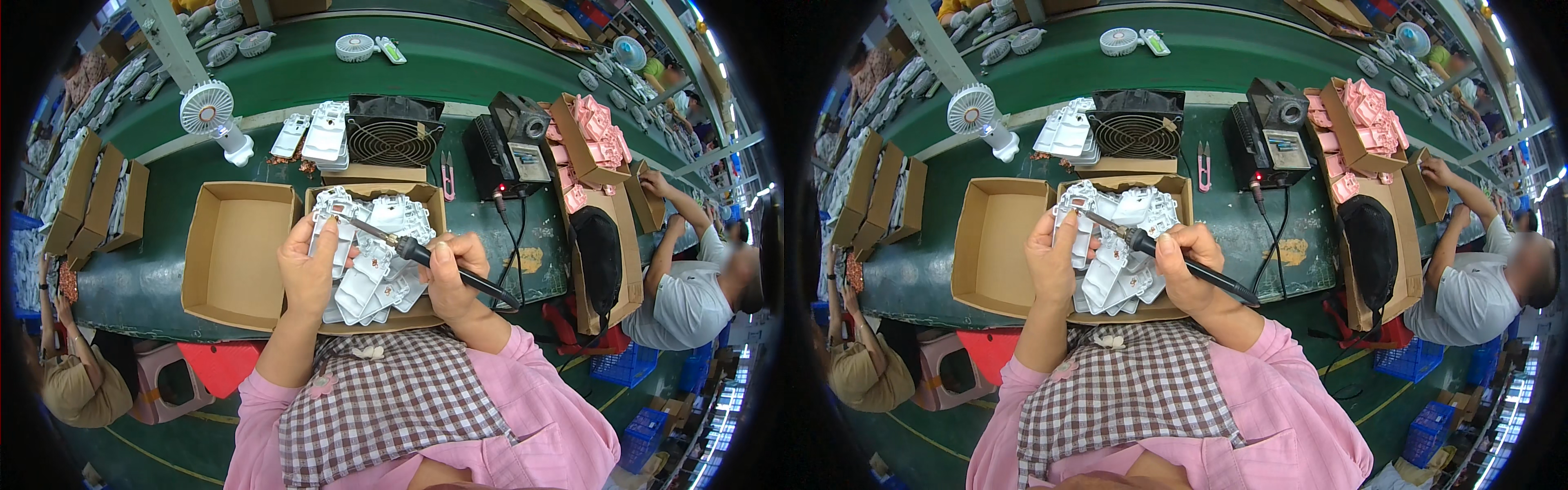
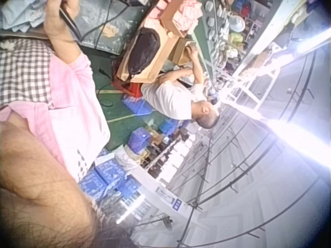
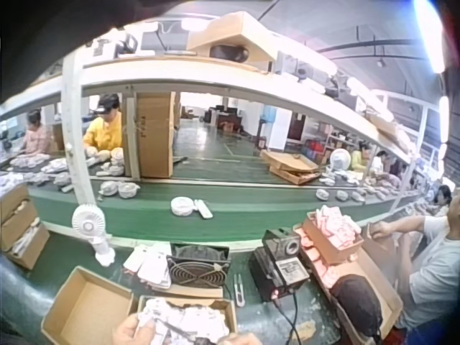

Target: The person uses a soldering iron to solder electrical contacts onto plastic fan casings, organizes and moves the casings and boxes on the workstation, and solders additional plastic casing parts.

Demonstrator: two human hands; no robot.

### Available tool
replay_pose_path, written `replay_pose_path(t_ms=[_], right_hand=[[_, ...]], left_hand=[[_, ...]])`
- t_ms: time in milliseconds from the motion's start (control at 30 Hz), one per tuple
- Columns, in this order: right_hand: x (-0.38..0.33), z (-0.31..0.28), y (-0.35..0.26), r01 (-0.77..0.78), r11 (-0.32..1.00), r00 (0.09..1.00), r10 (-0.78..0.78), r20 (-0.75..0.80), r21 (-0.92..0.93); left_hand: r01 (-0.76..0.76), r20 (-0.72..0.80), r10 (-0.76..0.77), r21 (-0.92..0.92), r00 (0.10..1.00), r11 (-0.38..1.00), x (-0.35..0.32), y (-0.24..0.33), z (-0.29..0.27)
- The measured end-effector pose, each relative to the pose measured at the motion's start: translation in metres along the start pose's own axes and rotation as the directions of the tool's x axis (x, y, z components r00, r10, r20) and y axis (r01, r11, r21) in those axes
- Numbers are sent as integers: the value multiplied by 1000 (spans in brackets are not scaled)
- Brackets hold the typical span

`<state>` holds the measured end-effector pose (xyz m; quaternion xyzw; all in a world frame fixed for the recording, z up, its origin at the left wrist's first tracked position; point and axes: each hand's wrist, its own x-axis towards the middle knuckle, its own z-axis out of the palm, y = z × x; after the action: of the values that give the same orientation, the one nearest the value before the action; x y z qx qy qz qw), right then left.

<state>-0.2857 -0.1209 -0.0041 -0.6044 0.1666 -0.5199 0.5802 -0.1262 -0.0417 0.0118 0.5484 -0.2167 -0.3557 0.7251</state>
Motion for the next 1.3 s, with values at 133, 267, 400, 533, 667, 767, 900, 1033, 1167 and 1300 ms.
replay_pose_path(t_ms=[133, 267, 400, 533, 667, 767, 900, 1033, 1167, 1300], right_hand=[[0, 0, 1, 8, 1000, 1000, -8, 17, -21], [0, 5, -2, -58, 998, 998, 58, -37, 5], [0, 6, -3, -83, 997, 996, 82, -26, -10], [-1, 4, 1, -52, 998, 999, 52, -17, -22], [-1, 4, 0, -42, 999, 999, 42, -17, -16], [-1, 6, -3, -48, 999, 999, 48, -14, -2], [-1, 6, -3, -58, 998, 998, 58, -14, -19], [0, 4, 0, -33, 997, 999, 34, 10, -72], [2, 5, 0, 1, 995, 999, 4, 53, -102], [0, 4, -2, 1, 1000, 999, 0, -51, 25]], left_hand=[[10, -12, -10, 23, 1000, 1000, -2, 4, 1], [9, -4, -9, 49, 1000, 999, -3, 3, 1], [-40, -14, 42, 101, 999, 994, -4, 1, 2], [-43, -27, 46, 114, 999, 993, -5, 0, 3], [-45, -20, 47, 111, 999, 993, -5, 0, 3], [-45, -21, 48, 116, 999, 992, -5, 0, 2], [-25, -34, 29, 113, 999, 993, -6, 0, 4], [-39, -26, 42, 117, 999, 992, -5, 0, 3], [-48, -37, 53, 116, 998, 992, -4, -1, 3], [-91, -8, 93, 160, 996, 983, -1, -5, -3]])
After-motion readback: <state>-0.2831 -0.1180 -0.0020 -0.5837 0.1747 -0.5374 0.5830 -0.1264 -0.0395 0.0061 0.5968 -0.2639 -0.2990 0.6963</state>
